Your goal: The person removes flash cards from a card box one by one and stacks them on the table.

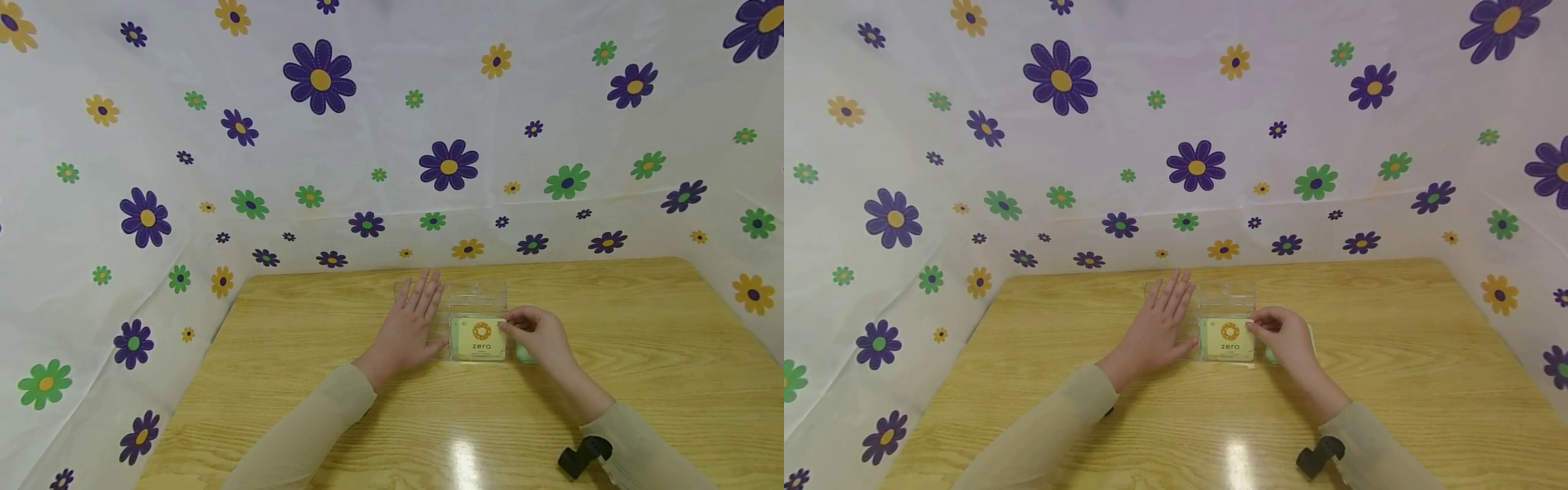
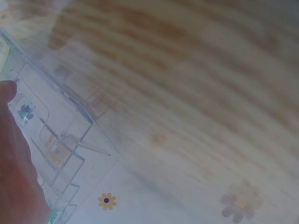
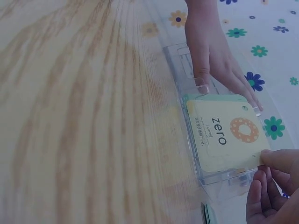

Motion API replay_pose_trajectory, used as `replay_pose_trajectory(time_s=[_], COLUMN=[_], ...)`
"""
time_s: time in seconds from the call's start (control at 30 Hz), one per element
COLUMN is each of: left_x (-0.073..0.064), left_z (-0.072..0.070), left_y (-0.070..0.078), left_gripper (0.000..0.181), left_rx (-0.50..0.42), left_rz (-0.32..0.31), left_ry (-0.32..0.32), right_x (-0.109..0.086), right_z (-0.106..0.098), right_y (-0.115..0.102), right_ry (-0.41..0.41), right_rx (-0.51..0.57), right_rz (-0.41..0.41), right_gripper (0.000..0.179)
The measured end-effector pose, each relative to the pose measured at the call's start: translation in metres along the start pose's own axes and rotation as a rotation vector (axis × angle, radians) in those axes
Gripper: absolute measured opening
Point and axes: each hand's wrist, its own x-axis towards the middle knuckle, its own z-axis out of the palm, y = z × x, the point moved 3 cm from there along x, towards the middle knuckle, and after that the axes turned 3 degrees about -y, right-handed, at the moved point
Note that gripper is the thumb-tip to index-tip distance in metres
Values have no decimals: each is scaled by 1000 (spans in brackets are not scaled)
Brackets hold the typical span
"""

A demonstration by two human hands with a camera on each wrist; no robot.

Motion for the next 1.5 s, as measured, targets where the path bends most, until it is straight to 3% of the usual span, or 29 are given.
replay_pose_trajectory(time_s=[1.5], left_x=[-1], left_z=[0], left_y=[0], left_gripper=[102], left_rx=[2], left_rz=[2], left_ry=[30], right_x=[-4], right_z=[-3], right_y=[-2], right_ry=[31], right_rx=[50], right_rz=[-4], right_gripper=[20])
